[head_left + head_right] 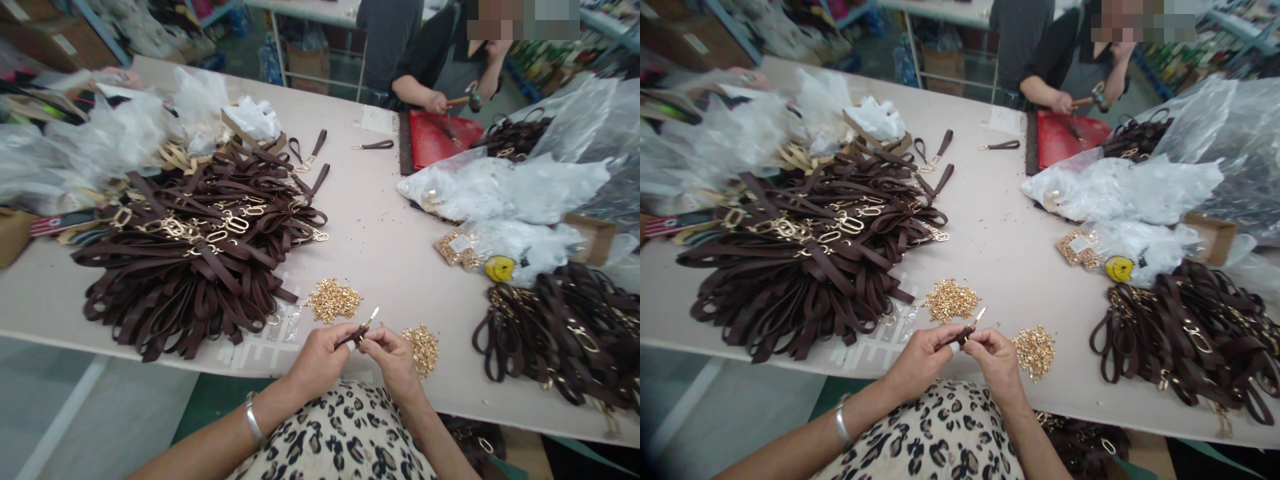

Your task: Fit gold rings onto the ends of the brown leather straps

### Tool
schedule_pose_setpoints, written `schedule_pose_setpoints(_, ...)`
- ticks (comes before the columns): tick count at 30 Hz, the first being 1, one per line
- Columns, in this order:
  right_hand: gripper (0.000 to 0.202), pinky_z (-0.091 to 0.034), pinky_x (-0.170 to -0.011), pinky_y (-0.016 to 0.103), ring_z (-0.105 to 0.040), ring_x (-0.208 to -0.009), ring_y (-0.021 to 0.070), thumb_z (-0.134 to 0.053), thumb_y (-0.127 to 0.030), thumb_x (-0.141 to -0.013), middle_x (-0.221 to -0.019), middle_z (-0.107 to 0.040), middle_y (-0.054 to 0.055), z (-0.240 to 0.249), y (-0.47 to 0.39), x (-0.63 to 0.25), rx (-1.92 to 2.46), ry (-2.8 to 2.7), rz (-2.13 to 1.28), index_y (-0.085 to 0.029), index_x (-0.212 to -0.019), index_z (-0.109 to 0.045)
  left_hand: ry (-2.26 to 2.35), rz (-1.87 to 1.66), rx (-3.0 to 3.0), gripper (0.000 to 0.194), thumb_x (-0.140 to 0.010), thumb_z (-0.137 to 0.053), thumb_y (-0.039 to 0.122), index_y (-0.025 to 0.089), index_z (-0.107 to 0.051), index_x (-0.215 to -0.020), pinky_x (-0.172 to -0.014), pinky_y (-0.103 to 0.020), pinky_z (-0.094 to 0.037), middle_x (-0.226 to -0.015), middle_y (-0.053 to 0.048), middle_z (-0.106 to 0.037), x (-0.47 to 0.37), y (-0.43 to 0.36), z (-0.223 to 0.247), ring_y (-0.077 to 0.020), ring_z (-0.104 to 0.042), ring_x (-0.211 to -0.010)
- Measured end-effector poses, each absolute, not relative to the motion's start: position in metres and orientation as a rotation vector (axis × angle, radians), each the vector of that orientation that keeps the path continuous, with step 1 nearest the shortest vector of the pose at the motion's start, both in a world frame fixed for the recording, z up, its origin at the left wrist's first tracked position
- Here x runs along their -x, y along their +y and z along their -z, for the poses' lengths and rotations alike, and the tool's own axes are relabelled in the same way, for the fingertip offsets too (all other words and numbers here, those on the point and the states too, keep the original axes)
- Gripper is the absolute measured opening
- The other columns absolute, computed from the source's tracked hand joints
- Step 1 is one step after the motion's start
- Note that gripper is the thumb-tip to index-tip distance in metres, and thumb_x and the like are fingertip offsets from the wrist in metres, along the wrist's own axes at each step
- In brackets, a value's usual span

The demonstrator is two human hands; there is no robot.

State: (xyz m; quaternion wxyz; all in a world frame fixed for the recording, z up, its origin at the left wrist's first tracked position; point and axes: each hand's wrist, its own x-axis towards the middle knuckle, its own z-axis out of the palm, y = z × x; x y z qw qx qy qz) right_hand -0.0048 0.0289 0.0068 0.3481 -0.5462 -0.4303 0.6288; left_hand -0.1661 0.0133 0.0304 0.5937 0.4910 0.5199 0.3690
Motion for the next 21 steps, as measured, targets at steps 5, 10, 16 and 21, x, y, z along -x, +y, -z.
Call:
schedule_pose_setpoints(5,0.016,-0.047,-0.061,0.024,-0.06,-0.06,0.0118,-0.074,-0.024,-0.068,-0.062,-0.066,-0.003,-0.002,0.024,0.011,1.365,-0.967,-1.687,-0.019,-0.068,-0.059,1.333,-0.737,-1.372,0.048,-0.077,-0.043,0.005,0.026,-0.067,-0.113,-0.092,-0.031,-0.047,-0.104,0.001,-0.072,0.173,0.007,-0.032,-0.0181,-0.065,-0.098)
schedule_pose_setpoints(10,0.022,-0.049,-0.06,0.025,-0.064,-0.062,0.0143,-0.075,-0.025,-0.069,-0.066,-0.067,-0.003,-0.002,0.025,0.018,1.382,-1.012,-1.66,-0.02,-0.076,-0.054,1.267,-0.734,-1.114,0.045,-0.077,-0.045,0.011,0.025,-0.064,-0.116,-0.087,-0.031,-0.05,-0.111,-0.001,-0.069,0.169,0.004,-0.019,-0.0185,-0.064,-0.098)
schedule_pose_setpoints(16,0.015,-0.052,-0.072,0.028,-0.066,-0.077,0.016,-0.063,-0.029,-0.081,-0.085,-0.07,0.003,0.028,0.031,-0.033,1.626,-1.561,-1.191,-0.02,-0.093,-0.06,1.367,-0.631,-0.79,0.054,-0.078,-0.049,0.023,0.018,-0.051,-0.131,-0.06,-0.026,-0.047,-0.09,-0.002,-0.066,0.172,0.016,-0.011,-0.0124,-0.058,-0.061)
schedule_pose_setpoints(21,0.016,-0.047,-0.077,0.033,-0.061,-0.084,0.0199,-0.052,-0.021,-0.086,-0.089,-0.067,0.006,0.06,0.032,-0.088,1.726,-2.017,-0.7,-0.02,-0.099,-0.061,1.499,-0.646,-0.807,0.045,-0.081,-0.051,0.034,0.019,-0.061,-0.122,-0.07,-0.028,-0.044,-0.094,-0.004,-0.069,0.184,0.023,-0.018,-0.0164,-0.06,-0.072)
